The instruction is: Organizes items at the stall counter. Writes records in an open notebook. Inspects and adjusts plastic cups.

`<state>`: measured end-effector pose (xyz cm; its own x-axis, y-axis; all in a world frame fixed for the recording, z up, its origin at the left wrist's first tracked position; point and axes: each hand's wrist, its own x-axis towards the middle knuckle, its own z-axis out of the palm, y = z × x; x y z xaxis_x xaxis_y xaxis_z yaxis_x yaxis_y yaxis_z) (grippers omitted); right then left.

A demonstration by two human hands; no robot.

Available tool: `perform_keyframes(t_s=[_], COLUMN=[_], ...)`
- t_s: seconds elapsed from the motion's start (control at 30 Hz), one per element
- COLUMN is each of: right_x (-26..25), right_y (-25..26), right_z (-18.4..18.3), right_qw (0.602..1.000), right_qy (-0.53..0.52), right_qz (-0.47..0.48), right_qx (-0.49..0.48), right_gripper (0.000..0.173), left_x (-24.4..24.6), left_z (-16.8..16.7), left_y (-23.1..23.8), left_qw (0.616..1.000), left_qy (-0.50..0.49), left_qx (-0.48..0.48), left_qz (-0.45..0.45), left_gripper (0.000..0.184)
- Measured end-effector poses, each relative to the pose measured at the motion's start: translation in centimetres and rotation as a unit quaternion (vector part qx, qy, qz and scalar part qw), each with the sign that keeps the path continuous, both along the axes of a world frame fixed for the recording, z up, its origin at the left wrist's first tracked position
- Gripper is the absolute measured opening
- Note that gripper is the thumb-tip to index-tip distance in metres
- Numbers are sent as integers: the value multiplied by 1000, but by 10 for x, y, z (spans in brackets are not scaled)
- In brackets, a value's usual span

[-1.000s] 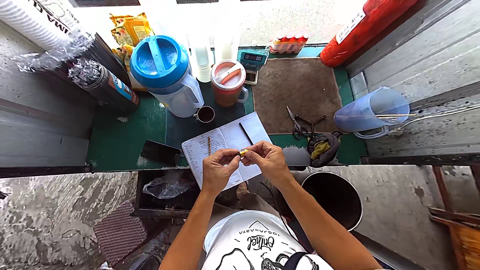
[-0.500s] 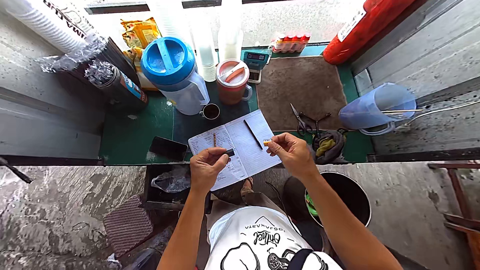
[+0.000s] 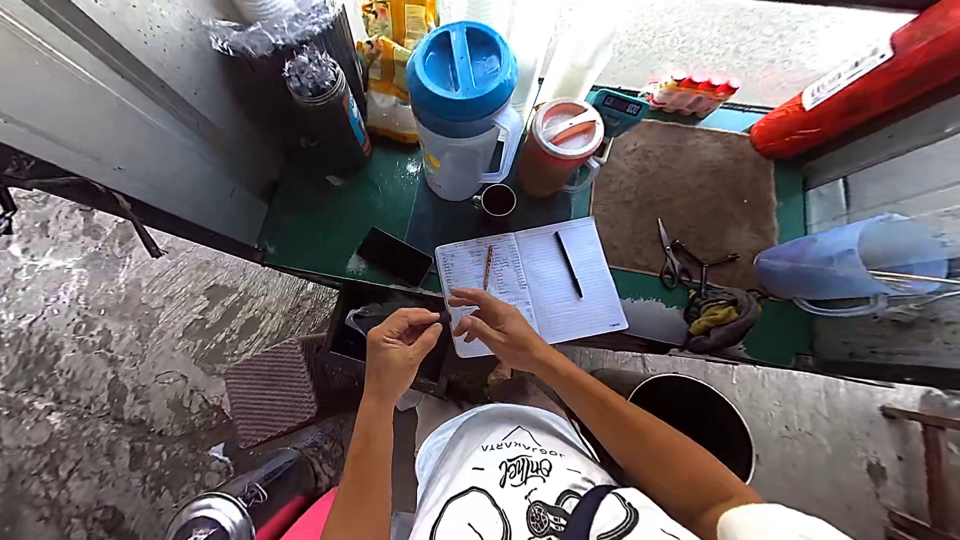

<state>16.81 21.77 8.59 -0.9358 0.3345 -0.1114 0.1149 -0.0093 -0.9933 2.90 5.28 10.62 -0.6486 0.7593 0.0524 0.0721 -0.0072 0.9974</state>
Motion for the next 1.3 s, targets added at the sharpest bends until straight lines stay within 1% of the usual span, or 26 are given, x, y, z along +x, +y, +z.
perform_keyframes(t_s=[0.03,0.1,0.17,0.2,0.27,0.37,0.47,0.53,0.6,0.67,0.73,0.8,0.9,1.0,1.07,1.17,1.27,1.3], right_x=[7,18,24,26,29,23,7,-6,-17,-24,-30,-34,-34,-38,-37,-35,-37,-34], right_y=[8,22,40,50,74,112,146,161,170,176,179,176,175,171,173,174,171,174], right_z=[3,2,-2,-4,-16,-49,-82,-95,-103,-108,-107,-107,-107,-107,-107,-105,-106,-107], right_qw=[1000,997,996,994,981,937,900,888,877,867,854,847,847,840,843,834,844,841], right_qy=[24,39,2,-27,-94,-182,-220,-235,-239,-248,-271,-271,-254,-262,-268,-283,-259,-262], right_qz=[2,-27,-74,-99,-162,-286,-350,-345,-314,-283,-279,-276,-249,-262,-259,-271,-245,-249], right_qx=[19,60,45,36,51,86,138,195,274,327,345,364,394,397,389,389,401,403], right_gripper=[41,30,19,16,15,19,21,20,19,17,16,15,13,13,14,15,13,13], left_x=[2,8,12,13,11,5,4,6,11,16,16,15,15,15,15,16,16,16], left_z=[-4,-10,-20,-26,-39,-60,-91,-113,-128,-135,-136,-136,-134,-132,-132,-131,-130,-130], left_y=[11,39,69,82,105,139,174,191,198,198,197,197,198,200,200,199,200,200], left_qw=[999,995,990,989,984,965,921,888,859,836,822,823,815,810,810,813,807,804], left_qy=[-5,-38,-52,-38,23,142,271,336,381,417,428,426,430,434,435,428,429,432], left_qx=[-20,-53,-63,-74,-107,-142,-207,-243,-270,-291,-309,-311,-321,-329,-326,-324,-334,-336], left_qz=[-27,-75,-113,-125,-143,-168,-190,-200,-209,-209,-212,-211,-217,-219,-218,-225,-229,-231], left_gripper=[16,15,14,15,20,22,27,35,48,56,59,59,59,59,58,59,58,58])
